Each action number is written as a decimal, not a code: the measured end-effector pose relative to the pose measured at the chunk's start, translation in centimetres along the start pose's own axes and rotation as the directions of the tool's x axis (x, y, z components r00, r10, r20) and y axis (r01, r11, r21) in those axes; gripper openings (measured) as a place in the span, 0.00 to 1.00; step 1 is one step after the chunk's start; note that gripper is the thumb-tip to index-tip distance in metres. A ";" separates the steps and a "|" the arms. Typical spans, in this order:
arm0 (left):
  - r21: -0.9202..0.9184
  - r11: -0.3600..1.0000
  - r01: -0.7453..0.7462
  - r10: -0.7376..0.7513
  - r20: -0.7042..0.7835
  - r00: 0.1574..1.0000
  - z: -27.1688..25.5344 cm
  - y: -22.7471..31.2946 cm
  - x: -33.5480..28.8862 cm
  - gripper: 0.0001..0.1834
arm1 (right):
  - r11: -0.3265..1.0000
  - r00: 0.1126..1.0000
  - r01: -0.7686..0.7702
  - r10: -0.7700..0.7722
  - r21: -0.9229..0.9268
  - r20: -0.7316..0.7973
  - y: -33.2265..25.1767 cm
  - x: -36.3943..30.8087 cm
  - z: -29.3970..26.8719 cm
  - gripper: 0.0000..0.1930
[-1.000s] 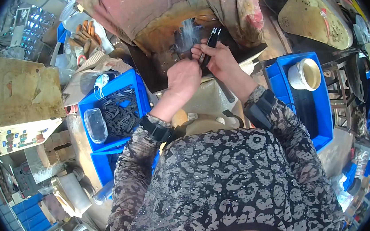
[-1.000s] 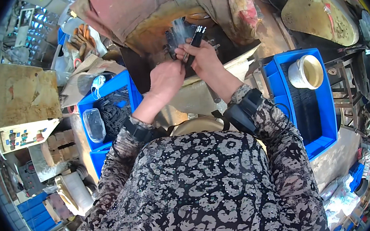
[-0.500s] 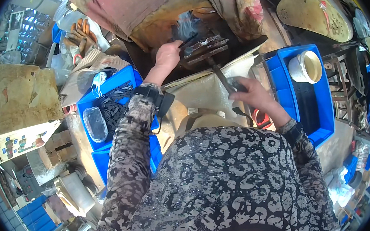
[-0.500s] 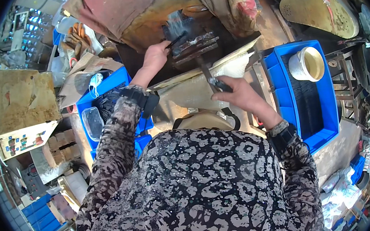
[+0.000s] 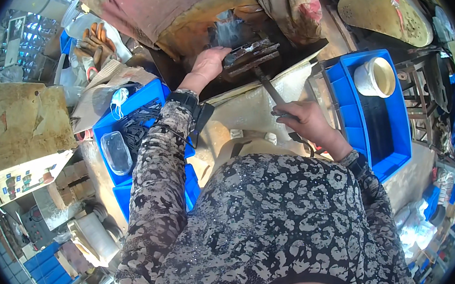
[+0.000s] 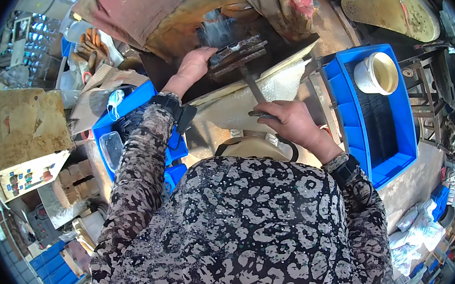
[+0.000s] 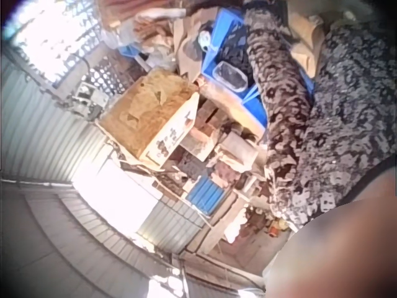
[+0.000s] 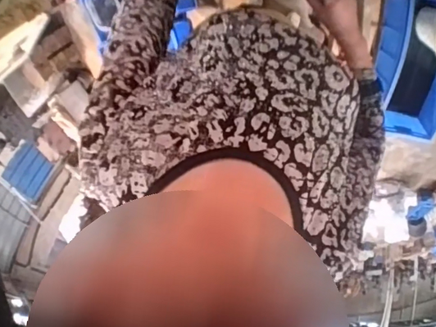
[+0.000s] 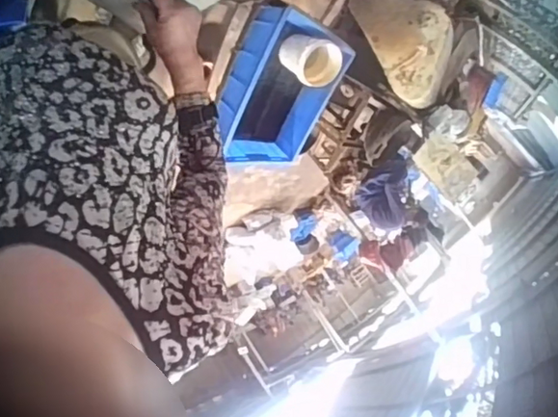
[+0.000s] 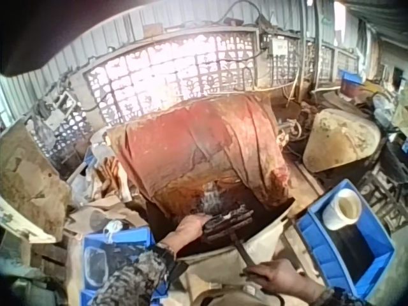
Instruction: Operating a manual press machine to process and shape small metal components.
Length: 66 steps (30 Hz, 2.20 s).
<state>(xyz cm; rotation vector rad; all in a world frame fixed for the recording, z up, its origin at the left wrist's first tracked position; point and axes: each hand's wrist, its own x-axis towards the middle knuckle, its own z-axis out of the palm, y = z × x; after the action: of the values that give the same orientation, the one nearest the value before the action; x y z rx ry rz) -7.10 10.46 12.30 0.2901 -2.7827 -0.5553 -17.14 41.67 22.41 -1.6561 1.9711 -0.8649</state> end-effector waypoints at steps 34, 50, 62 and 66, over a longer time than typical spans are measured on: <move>0.049 0.278 0.959 -0.961 0.025 0.277 -7.0 -7.7 -35.0 0.18 | 0.998 0.940 -0.044 0.026 -0.043 -0.340 2.2 34.3 -6.7 0.20; 0.232 0.200 0.952 -0.972 0.167 0.164 0.5 -5.9 -30.1 0.46 | 0.446 0.766 0.322 -0.641 -0.835 -0.046 5.1 31.5 -10.2 0.18; -0.008 0.286 0.958 -0.958 0.033 0.286 -0.9 -5.2 -29.0 0.24 | 0.997 0.903 -0.074 0.066 -0.002 -0.424 3.3 20.9 -5.8 0.16; 0.144 0.077 0.986 -0.970 -0.216 0.108 -1.3 -6.3 -30.9 0.23 | 0.989 0.888 0.030 0.041 0.145 -0.459 4.7 18.7 -3.7 0.14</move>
<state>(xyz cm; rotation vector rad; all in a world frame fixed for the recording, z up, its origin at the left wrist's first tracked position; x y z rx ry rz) 23.18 12.00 3.57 2.3397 -2.0828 -0.3514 -26.77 24.59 23.13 -1.4521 2.1389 -1.4785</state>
